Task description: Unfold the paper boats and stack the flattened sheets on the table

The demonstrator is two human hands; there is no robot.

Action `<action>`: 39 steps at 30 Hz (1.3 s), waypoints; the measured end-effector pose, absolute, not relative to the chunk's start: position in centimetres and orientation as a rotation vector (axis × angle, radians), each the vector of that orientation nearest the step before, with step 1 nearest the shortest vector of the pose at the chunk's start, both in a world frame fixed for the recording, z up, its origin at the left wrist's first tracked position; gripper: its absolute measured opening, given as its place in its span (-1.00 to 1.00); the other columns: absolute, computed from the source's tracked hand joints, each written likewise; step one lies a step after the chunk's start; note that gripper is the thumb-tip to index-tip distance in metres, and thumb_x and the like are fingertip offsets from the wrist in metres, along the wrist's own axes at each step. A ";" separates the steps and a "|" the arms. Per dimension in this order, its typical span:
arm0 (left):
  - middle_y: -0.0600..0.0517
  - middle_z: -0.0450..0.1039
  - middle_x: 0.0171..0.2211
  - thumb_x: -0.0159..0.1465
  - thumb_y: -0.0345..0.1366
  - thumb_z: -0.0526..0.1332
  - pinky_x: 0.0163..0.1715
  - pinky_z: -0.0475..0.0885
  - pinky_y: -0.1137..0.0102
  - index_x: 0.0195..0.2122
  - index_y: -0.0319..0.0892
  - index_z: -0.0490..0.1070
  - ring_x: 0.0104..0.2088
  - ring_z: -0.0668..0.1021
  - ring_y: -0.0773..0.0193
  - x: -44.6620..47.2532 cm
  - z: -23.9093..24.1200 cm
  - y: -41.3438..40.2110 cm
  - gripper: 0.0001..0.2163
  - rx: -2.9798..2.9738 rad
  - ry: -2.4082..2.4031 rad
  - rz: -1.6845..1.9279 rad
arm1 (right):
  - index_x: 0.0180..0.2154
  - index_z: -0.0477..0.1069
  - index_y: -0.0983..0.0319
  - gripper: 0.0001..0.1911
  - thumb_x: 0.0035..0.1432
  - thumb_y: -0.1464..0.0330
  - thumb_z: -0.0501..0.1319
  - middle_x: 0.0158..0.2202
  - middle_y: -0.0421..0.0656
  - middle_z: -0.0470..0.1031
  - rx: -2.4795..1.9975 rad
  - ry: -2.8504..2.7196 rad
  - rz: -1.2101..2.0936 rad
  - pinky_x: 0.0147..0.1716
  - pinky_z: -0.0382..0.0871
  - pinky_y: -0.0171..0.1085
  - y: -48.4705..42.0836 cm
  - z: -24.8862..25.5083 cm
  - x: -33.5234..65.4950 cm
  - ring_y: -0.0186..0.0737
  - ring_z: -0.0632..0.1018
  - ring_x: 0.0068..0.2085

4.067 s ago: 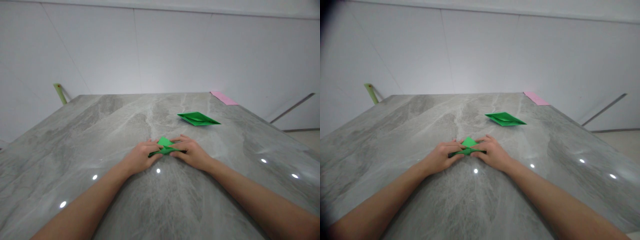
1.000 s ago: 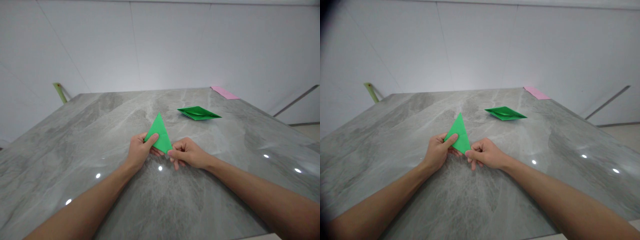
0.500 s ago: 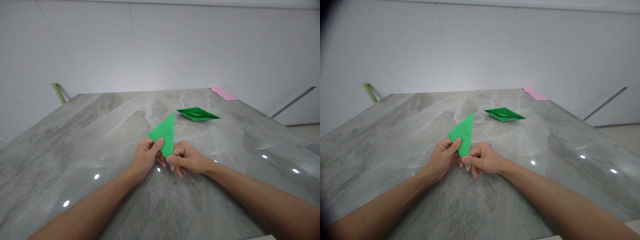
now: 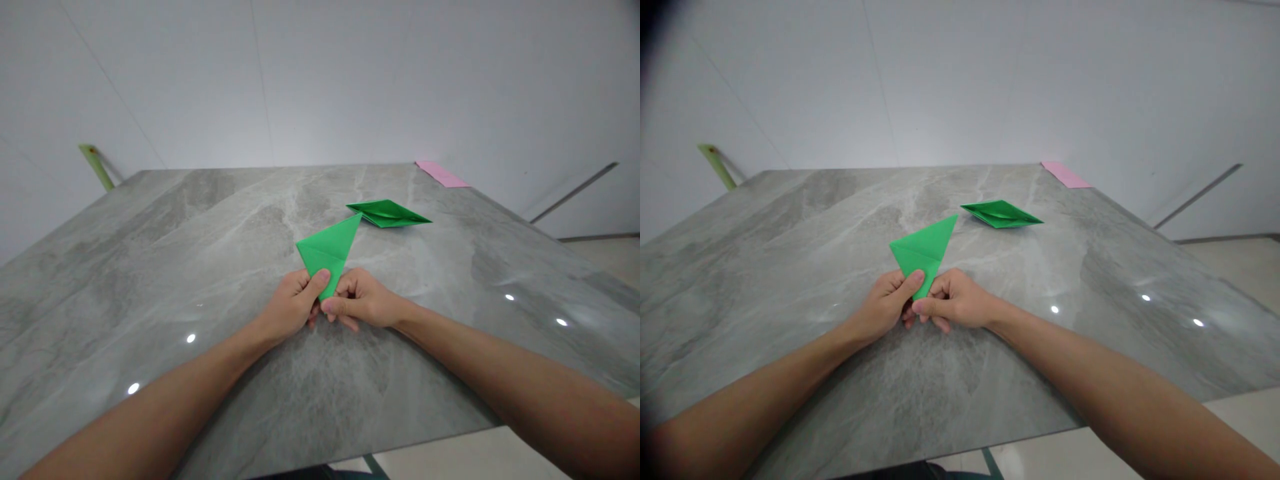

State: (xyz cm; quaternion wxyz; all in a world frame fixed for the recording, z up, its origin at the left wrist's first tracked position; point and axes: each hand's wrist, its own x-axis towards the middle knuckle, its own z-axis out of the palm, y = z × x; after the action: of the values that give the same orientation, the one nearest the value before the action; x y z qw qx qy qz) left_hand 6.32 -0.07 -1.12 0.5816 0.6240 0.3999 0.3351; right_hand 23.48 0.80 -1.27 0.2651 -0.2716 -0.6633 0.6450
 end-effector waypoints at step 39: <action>0.17 0.31 -0.74 0.21 0.03 0.25 -0.85 0.24 0.52 -0.50 -0.17 0.36 -0.80 0.39 0.37 5.5 -1.5 0.2 -0.64 1.294 0.945 0.876 | -0.64 0.46 0.29 -0.53 0.07 0.05 0.32 -0.83 -0.26 0.33 -0.878 -1.581 1.660 -0.77 -0.04 -0.40 1.6 -1.0 23.9 -0.48 0.17 -0.80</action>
State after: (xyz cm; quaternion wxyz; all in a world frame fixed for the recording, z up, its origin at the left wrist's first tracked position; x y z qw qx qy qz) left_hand 5.52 0.24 -1.46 0.6112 0.5608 0.4097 0.3796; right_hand 23.86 1.58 -0.96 0.3368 -0.3368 -0.6065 0.6366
